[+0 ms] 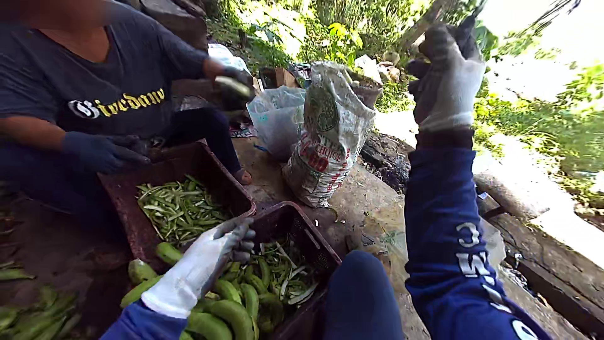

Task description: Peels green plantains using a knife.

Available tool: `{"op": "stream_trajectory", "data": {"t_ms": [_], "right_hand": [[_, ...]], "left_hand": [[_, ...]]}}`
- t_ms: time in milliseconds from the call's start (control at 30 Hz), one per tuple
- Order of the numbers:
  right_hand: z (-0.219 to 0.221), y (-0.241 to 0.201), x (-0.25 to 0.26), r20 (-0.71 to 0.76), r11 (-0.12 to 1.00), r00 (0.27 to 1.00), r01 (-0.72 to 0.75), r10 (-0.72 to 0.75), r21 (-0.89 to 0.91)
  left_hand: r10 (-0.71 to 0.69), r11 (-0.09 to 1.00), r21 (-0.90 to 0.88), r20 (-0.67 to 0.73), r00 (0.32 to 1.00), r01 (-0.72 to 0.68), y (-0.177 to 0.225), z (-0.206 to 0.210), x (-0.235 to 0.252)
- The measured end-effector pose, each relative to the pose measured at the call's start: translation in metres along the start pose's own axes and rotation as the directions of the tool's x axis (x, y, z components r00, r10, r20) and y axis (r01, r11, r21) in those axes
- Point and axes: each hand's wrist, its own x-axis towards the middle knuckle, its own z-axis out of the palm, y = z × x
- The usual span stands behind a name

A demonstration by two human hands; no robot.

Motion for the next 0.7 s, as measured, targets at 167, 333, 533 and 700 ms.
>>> {"op": "stream_trajectory", "data": {"t_ms": [167,333,533,700], "right_hand": [[0.005,0.129,-0.153,0.166,0.924,0.910,-0.365,0.380,-0.116],[0.038,0.263,-0.299,0.227,0.520,0.570,-0.425,0.790,-0.741],[0.050,0.341,-0.417,0.185,0.214,0.118,-0.314,0.976,-0.925],[0.045,0.354,-0.469,0.232,0.221,-0.038,-0.184,0.972,-0.958]], "left_hand": [[-0.047,0.999,-0.006,-0.104,0.993,0.047,-0.010,-0.005,-0.003],[-0.056,0.998,-0.018,-0.182,0.982,0.054,-0.006,-0.014,-0.004],[-0.062,0.998,-0.017,-0.182,0.981,0.060,-0.002,-0.014,-0.005],[-0.045,0.997,0.054,-0.140,0.989,0.053,-0.007,-0.021,-0.005]]}}
